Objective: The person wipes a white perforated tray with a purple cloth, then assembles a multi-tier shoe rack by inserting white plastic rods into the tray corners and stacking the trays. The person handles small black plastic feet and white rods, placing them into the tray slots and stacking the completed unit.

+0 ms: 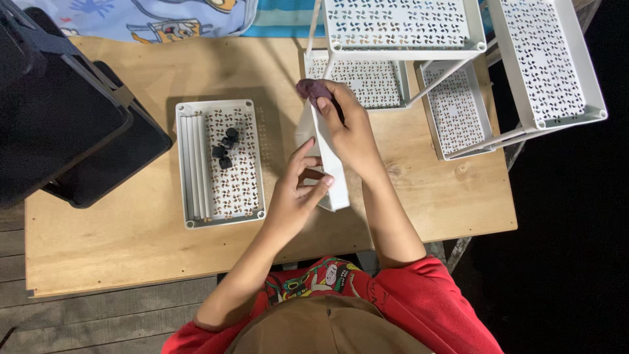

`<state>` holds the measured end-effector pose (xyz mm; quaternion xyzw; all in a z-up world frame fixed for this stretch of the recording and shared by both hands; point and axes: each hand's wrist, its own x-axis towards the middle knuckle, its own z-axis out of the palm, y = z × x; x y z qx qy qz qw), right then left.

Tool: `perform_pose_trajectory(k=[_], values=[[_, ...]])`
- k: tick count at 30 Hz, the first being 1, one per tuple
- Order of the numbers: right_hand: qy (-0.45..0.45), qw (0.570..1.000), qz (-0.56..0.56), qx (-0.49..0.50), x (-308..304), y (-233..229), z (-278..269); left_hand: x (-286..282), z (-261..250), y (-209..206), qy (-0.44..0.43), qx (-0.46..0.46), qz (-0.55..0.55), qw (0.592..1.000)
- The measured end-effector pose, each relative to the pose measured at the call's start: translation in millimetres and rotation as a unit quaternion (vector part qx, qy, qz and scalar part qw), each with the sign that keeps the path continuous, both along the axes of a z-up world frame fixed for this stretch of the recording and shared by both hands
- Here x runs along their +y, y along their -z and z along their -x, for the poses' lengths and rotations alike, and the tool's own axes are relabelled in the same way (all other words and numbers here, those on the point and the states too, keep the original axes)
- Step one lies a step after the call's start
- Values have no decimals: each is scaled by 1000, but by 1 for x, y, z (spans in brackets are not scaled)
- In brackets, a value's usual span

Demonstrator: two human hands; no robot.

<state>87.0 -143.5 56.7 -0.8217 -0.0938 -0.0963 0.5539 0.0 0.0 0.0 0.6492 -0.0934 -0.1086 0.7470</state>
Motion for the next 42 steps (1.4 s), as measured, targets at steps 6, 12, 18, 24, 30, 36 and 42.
perform_pose_trajectory(k=[6,12,18,24,30,36,42], values=[[-21,997,-38,-62,-8,-16,42,4,21,-19,34,12,-68,997],[-5,994,-16,-109,-9,10,92,0,45,22,-28,-114,-173,978],[27,994,14,-109,0,66,116,4,47,95,-32,-156,-179,971],[41,993,81,-76,4,100,138,7,55,138,-45,-182,-311,932],[32,997,72,11,10,109,149,5,62,134,-40,-106,-290,950],[14,983,177,-53,8,99,139,9,63,124,-72,-117,-156,978],[16,983,183,-28,20,90,108,20,51,120,-15,-122,-158,980]])
